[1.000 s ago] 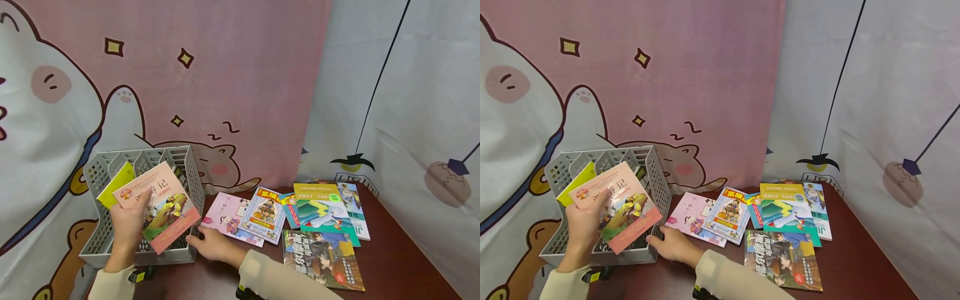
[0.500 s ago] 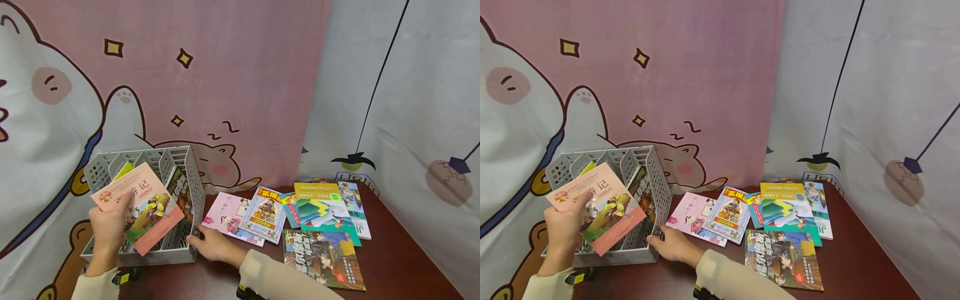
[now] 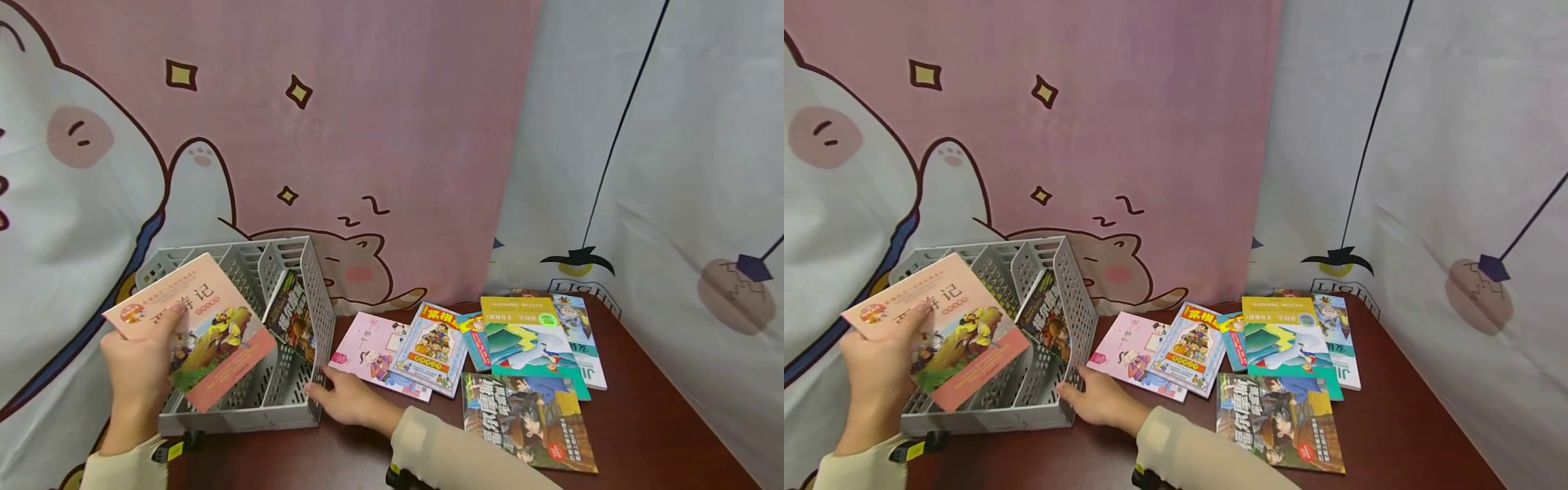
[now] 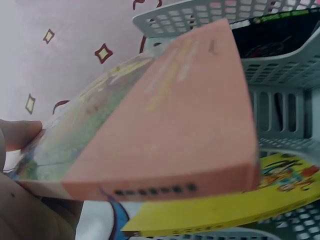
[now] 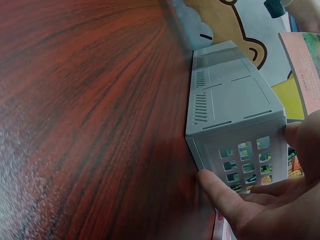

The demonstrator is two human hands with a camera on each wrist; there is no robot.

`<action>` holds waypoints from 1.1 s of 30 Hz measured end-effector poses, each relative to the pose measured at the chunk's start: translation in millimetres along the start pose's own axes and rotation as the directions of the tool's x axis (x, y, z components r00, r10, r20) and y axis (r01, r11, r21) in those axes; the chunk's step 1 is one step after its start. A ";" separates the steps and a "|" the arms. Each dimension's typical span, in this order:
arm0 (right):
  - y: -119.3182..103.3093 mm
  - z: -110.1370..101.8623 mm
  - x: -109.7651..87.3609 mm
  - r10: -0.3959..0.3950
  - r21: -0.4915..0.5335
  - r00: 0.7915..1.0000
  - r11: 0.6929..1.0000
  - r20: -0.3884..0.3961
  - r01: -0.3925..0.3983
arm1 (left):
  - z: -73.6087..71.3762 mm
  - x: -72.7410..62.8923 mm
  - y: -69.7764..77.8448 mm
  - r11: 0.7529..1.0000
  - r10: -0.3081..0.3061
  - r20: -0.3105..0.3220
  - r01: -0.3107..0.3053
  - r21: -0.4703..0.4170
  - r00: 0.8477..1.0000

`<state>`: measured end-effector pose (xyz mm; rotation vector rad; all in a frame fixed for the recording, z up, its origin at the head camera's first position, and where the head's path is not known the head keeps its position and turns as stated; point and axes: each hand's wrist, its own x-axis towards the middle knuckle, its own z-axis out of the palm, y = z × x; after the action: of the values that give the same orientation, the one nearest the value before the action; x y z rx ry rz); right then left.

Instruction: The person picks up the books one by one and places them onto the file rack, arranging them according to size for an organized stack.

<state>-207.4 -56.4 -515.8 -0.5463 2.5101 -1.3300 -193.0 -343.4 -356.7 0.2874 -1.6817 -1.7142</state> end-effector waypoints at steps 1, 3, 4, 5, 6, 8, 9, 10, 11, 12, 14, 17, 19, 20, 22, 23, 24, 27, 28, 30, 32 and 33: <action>0.0 0.1 -0.6 0.001 0.001 1.000 1.000 0.000 -0.001 | 0.0 -0.4 2.3 1.000 0.022 -0.001 -0.022 0.002 1.000; 0.1 -0.3 -1.9 0.002 0.002 1.000 1.000 0.000 -0.002 | 0.1 -0.1 5.9 0.998 0.058 0.001 -0.058 0.007 0.998; 0.1 -0.6 -2.2 0.000 0.003 1.000 1.000 -0.001 0.000 | 0.6 0.4 7.6 0.997 0.076 0.000 -0.076 0.013 0.997; 0.4 -0.8 -2.3 -0.004 0.002 1.000 1.000 -0.002 0.004 | 1.2 0.8 9.2 0.996 0.091 0.001 -0.091 0.022 0.996; 0.7 -1.0 -2.1 -0.005 0.001 1.000 1.000 -0.002 0.005 | 1.7 1.2 10.8 0.994 0.103 0.005 -0.103 0.046 0.995; 1.8 -0.8 -1.1 -0.010 0.001 1.000 1.000 0.000 0.010 | 2.6 2.7 13.5 0.985 0.130 -0.001 -0.129 0.115 0.992; 2.0 -0.7 -0.7 -0.012 0.000 1.000 1.000 0.001 0.012 | 3.3 3.0 14.6 0.975 0.154 -0.006 -0.151 0.166 0.988; 2.4 -0.4 -0.2 -0.012 0.002 1.000 1.000 0.002 0.012 | 4.1 3.5 15.0 0.963 0.179 -0.010 -0.173 0.208 0.984; 2.6 -0.3 0.1 -0.014 0.003 1.000 1.000 0.003 0.014 | 5.2 3.9 15.0 0.948 0.204 -0.011 -0.194 0.253 0.979; 2.8 -0.2 0.3 -0.015 0.006 1.000 1.000 0.004 0.015 | 6.5 4.3 14.5 0.931 0.229 -0.015 -0.215 0.296 0.973; 2.4 -0.5 0.1 -0.015 0.012 1.000 1.000 0.006 0.015 | 9.8 5.9 11.0 0.900 0.282 -0.023 -0.256 0.353 0.959; 2.1 -0.9 0.1 -0.016 0.014 1.000 1.000 0.007 0.016 | 16.8 8.0 1.9 0.875 0.348 -0.024 -0.316 0.367 0.937; 1.6 -1.3 0.1 -0.014 0.016 1.000 1.000 0.009 0.013 | 22.6 8.8 -5.2 0.866 0.382 -0.017 -0.351 0.357 0.924; 1.2 -1.5 0.2 -0.016 0.013 1.000 1.000 0.007 0.016 | 25.8 8.7 -8.7 0.861 0.395 -0.008 -0.367 0.352 0.919; 0.9 -1.6 0.4 -0.016 0.014 1.000 1.000 0.008 0.016 | 32.7 7.4 -15.2 0.856 0.402 0.019 -0.384 0.346 0.915; 0.8 -1.5 0.4 -0.016 0.015 1.000 1.000 0.009 0.016 | 36.4 6.8 -18.5 0.852 0.404 0.036 -0.390 0.349 0.914; 0.5 -1.4 0.3 -0.016 0.015 1.000 1.000 0.009 0.016 | 40.1 6.2 -21.8 0.851 0.400 0.050 -0.391 0.351 0.915; 0.5 -0.5 0.1 -0.011 0.018 1.000 1.000 0.012 0.011 | 50.5 5.2 -31.3 0.847 0.376 0.097 -0.384 0.367 0.921; 0.4 -0.3 0.0 -0.011 0.018 1.000 1.000 0.013 0.010 | 53.6 5.2 -34.5 0.846 0.366 0.110 -0.379 0.375 0.924; 0.6 0.4 -0.2 -0.008 0.019 1.000 1.000 0.015 0.008 | 59.2 5.4 -40.7 0.851 0.339 0.129 -0.362 0.381 0.932; 0.8 0.8 -0.2 -0.008 0.017 1.000 1.000 0.015 0.008 | 63.8 6.0 -46.8 0.855 0.319 0.147 -0.351 0.381 0.936; 0.8 1.0 -0.1 -0.009 0.015 1.000 1.000 0.013 0.009 | 65.8 5.8 -49.3 0.860 0.306 0.153 -0.342 0.378 0.940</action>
<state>-207.0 -56.7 -517.0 -0.5622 2.4879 -1.3425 -253.2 -300.1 -392.8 0.1032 -2.0124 -1.1419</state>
